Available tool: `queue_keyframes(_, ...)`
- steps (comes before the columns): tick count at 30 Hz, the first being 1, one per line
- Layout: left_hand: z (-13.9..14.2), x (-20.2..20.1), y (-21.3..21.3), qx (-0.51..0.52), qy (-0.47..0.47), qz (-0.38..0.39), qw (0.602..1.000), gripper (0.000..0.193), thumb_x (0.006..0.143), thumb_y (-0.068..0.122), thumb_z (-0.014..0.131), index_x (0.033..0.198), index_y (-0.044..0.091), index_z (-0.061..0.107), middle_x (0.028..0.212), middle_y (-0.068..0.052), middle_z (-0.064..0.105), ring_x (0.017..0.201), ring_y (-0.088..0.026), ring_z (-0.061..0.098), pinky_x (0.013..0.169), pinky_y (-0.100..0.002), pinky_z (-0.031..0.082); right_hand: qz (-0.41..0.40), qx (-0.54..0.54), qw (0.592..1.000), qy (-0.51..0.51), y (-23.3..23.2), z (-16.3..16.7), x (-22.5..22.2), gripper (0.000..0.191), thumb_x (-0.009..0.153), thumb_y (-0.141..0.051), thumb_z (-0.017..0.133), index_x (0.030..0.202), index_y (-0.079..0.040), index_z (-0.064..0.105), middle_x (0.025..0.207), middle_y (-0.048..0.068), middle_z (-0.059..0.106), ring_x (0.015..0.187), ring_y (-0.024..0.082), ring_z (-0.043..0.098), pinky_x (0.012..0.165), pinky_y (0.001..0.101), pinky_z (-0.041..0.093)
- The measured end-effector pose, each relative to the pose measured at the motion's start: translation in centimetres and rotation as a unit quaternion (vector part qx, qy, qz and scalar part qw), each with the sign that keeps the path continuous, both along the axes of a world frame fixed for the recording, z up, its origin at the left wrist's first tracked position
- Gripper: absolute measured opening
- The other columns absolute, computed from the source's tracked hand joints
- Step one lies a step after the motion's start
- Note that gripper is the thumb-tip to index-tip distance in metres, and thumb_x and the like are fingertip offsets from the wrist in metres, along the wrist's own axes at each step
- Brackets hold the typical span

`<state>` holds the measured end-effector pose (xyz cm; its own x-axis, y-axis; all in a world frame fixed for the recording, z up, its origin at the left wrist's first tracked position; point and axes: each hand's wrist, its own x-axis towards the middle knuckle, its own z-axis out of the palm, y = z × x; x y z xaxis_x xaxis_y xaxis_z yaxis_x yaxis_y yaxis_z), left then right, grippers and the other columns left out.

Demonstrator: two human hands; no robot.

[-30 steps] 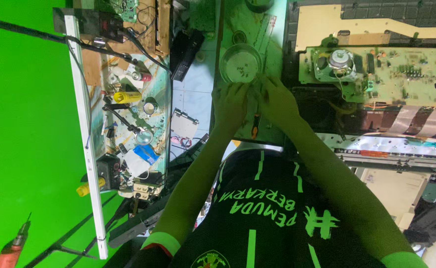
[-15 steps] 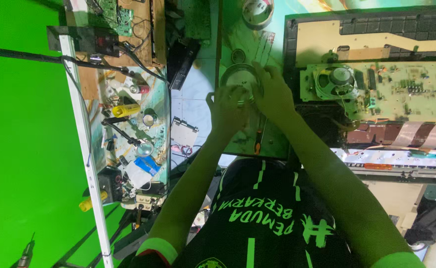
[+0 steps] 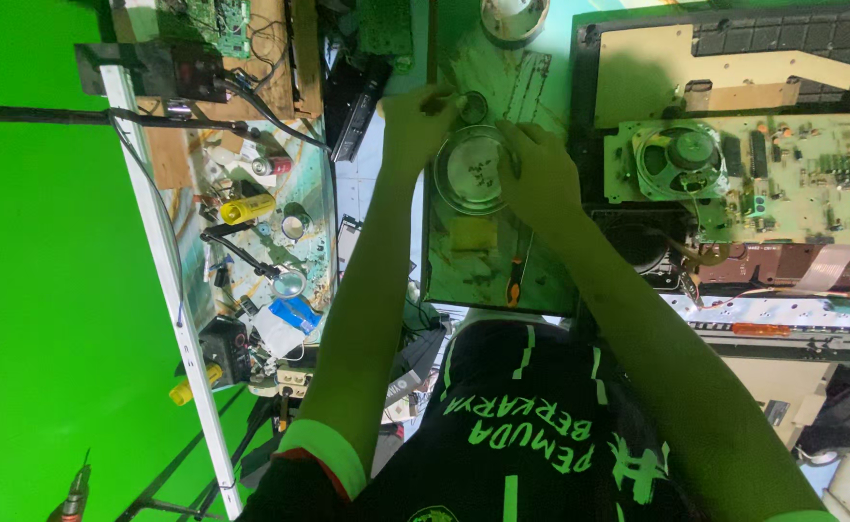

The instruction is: The person works on the internal components of a disassembled electronic device, pressing down on a metal panel and handling small wires and circuit boards.

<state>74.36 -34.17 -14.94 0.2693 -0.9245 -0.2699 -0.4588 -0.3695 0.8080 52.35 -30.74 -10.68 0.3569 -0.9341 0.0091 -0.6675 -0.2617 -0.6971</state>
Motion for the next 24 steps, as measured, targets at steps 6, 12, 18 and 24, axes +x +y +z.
queue_keyframes(6,-3.6,0.0,-0.5,0.074,0.020,-0.029,0.997,0.045,0.086,0.040,0.078,0.117,0.007,0.077,0.105,-0.012,0.080,0.091,-0.023,0.078,0.084,-0.033,0.060,0.017,0.013,1.000,0.004,0.0,0.1,-0.5,0.045,0.097,-0.016,0.066,0.141,-0.008,0.062,0.128,0.021,0.065,0.112,0.041,0.064,0.093,0.0483,0.054)
queue_keyframes(12,-4.4,0.0,-0.1,-0.028,-0.036,-0.018,0.999,0.039,0.092,0.036,0.077,0.116,0.005,0.078,0.107,-0.014,0.078,0.095,-0.023,0.076,0.085,-0.034,0.057,0.014,0.033,0.999,0.014,0.2,0.5,-0.5,0.049,0.095,-0.015,0.065,0.143,-0.006,0.060,0.126,0.020,0.066,0.113,0.040,0.063,0.091,0.0484,0.053)
queue_keyframes(18,-4.6,0.8,0.1,-0.062,-0.028,0.051,0.996,0.028,0.090,0.023,0.064,0.104,0.005,0.080,0.091,-0.014,0.081,0.080,-0.022,0.080,0.076,-0.034,0.062,0.023,0.028,0.999,0.033,0.4,-0.3,-0.6,0.048,0.094,-0.017,0.066,0.141,-0.005,0.061,0.128,0.022,0.064,0.113,0.042,0.063,0.091,0.0490,0.052)
queue_keyframes(24,-4.7,1.0,-0.1,-0.038,-0.016,0.015,0.999,0.028,0.090,0.022,0.063,0.105,0.004,0.079,0.092,-0.013,0.080,0.080,-0.021,0.079,0.077,-0.032,0.060,-0.033,-0.051,0.997,-0.039,-0.9,-2.9,0.7,0.038,0.104,-0.017,0.068,0.139,-0.002,0.063,0.128,0.025,0.064,0.118,0.041,0.062,0.099,0.0472,0.053)
